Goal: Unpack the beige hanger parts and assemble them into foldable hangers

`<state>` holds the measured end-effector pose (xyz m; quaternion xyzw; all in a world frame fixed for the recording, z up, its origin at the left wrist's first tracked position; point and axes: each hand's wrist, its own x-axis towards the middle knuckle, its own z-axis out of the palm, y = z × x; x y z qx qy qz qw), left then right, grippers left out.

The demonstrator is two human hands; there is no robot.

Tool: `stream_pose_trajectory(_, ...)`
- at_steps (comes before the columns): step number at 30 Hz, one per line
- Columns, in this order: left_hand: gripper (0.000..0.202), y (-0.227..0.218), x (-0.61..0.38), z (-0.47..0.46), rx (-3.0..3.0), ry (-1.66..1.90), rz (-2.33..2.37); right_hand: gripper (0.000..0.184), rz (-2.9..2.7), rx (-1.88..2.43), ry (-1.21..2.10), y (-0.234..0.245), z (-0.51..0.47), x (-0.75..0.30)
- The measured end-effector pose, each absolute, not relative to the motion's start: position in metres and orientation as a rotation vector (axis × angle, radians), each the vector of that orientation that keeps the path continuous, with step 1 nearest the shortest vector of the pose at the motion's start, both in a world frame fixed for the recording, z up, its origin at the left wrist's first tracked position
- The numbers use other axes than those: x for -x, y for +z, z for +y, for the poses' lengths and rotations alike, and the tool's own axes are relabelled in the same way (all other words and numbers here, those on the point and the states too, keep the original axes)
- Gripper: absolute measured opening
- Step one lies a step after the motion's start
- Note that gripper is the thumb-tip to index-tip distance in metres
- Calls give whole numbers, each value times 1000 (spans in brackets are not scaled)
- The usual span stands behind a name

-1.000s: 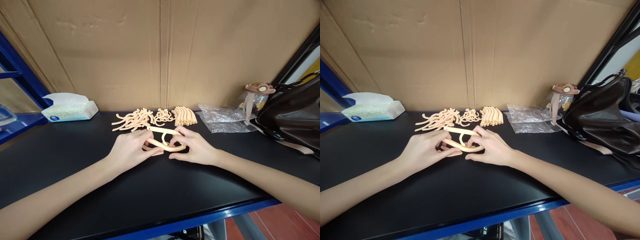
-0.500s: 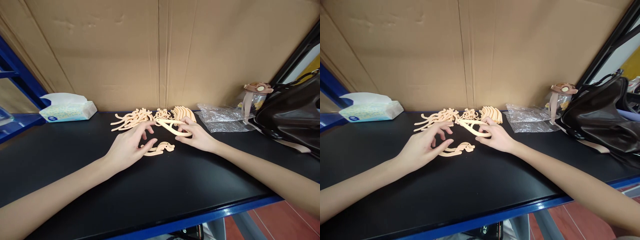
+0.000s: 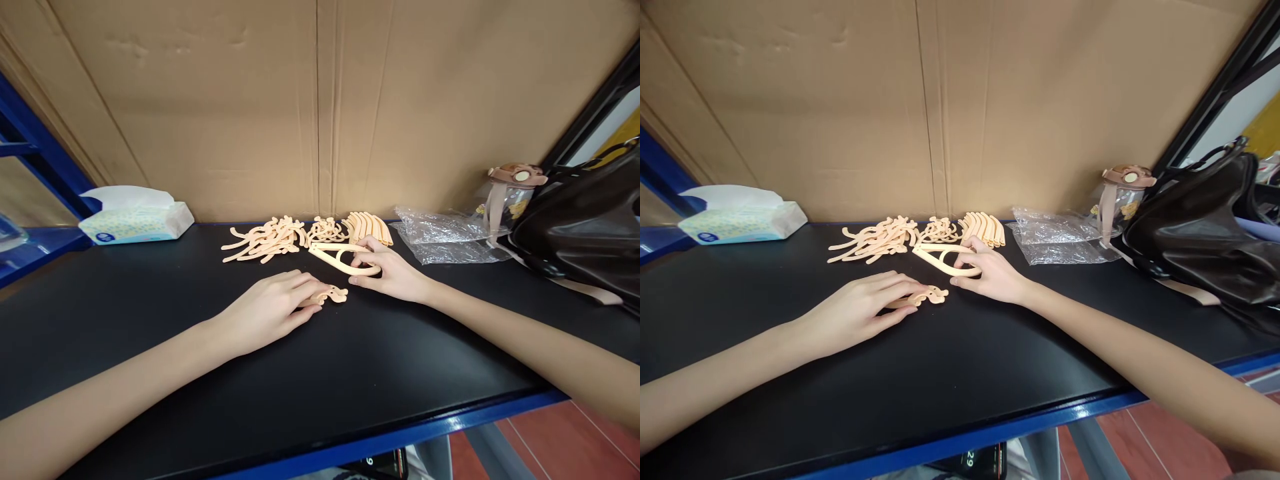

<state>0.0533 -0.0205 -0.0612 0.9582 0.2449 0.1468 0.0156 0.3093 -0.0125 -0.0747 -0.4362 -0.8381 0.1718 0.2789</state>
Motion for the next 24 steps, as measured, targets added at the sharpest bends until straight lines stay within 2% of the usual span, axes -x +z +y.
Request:
stream_pose_trajectory(6, 31, -61, -51, -20, -2907, 664, 947, 17, -2306, 1089, 353, -77, -10, -312)
stream_pose_trajectory(10, 30, -57, -49, -17, -2821, 749, 1214, 17, -2230, 1075, 431, -78, -7, -313)
stream_pose_trajectory(14, 26, -53, -49, -17, -2706, 730, 1446, 22, -2083, 1100, 596, -79, -4, -313)
stream_pose_trajectory(17, 30, -51, -51, -18, -2670, 668, 1537, 26, -1988, 1121, 696, -79, -4, -311)
stream_pose_trajectory(24, 34, -51, -50, -17, -2648, 589, 1493, 31, -1997, 1132, 634, -77, -6, -309)
